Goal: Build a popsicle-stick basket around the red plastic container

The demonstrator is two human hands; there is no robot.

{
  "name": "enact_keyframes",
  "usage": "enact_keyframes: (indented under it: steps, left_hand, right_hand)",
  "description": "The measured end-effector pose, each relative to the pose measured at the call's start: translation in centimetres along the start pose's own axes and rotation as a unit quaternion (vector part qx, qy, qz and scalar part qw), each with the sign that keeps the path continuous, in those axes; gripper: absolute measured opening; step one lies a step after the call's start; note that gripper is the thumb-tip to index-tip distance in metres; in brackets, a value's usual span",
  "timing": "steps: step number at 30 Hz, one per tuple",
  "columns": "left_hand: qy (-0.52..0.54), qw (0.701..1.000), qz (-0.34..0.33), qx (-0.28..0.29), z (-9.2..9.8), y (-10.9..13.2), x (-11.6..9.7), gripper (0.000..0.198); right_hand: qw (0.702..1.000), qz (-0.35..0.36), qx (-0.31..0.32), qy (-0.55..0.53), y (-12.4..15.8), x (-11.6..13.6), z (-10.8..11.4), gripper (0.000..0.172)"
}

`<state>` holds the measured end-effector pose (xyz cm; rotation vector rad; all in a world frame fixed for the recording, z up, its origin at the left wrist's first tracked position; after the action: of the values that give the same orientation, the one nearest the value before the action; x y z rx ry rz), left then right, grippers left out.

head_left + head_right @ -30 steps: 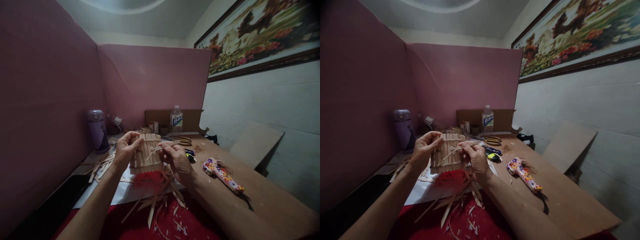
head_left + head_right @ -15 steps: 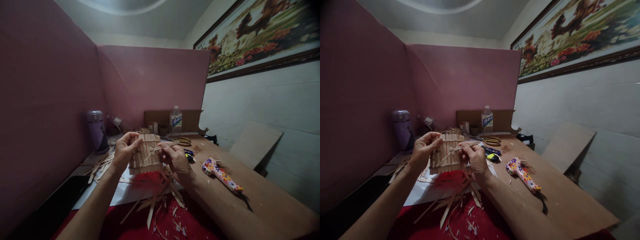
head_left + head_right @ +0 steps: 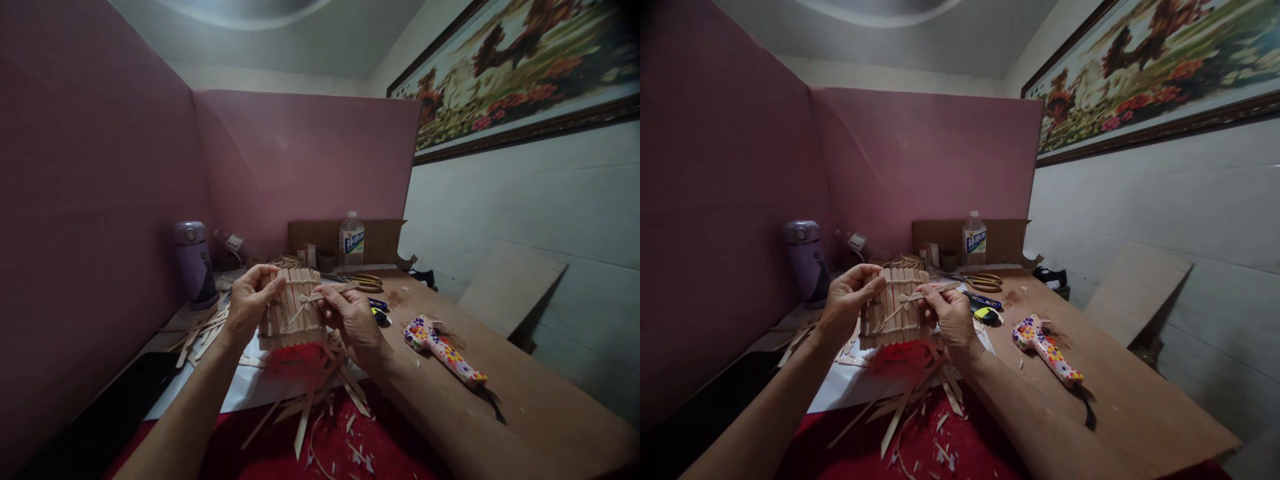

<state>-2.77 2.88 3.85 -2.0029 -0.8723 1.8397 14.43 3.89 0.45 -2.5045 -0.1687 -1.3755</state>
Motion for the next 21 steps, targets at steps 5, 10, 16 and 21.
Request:
enact_keyframes:
  steps: [5,10,16,21]
  left_hand:
    - [0.024,0.999,0.012,-0.02,0.3,-0.3,0.3,0.038]
    - [0.031,0.998,0.014,-0.05,0.6,-0.5,0.7,0.041]
    - [0.002,0.998,0.004,-0.063,0.7,-0.4,0.8,0.038]
    - [-0.014,0.998,-0.001,-0.064,0.6,-0.3,1.0,0.035]
  right_hand:
    - [0.999,-0.005,-0.023,-0.036,-0.4,0.2,0.6,0.037]
    - [0.948,0.129,-0.178,0.23,-1.5,0.8,3.1,0.042]
    - [0.861,0.17,-0.206,0.434,-2.1,1.3,4.3,0.008]
    - [0.779,0.376,-0.062,0.498,1.0,2.4,0.5,0.017]
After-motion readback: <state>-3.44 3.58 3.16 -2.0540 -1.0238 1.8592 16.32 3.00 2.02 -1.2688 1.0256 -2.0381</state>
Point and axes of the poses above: each hand's wrist, its own y-axis away from the middle knuckle, its own z-axis out of the back of the hand, x = y × z, the point moved 4 cm from there along -y, towards the middle knuckle, and after that the axes turned 6 degrees about -z, right-handed, at the moved point
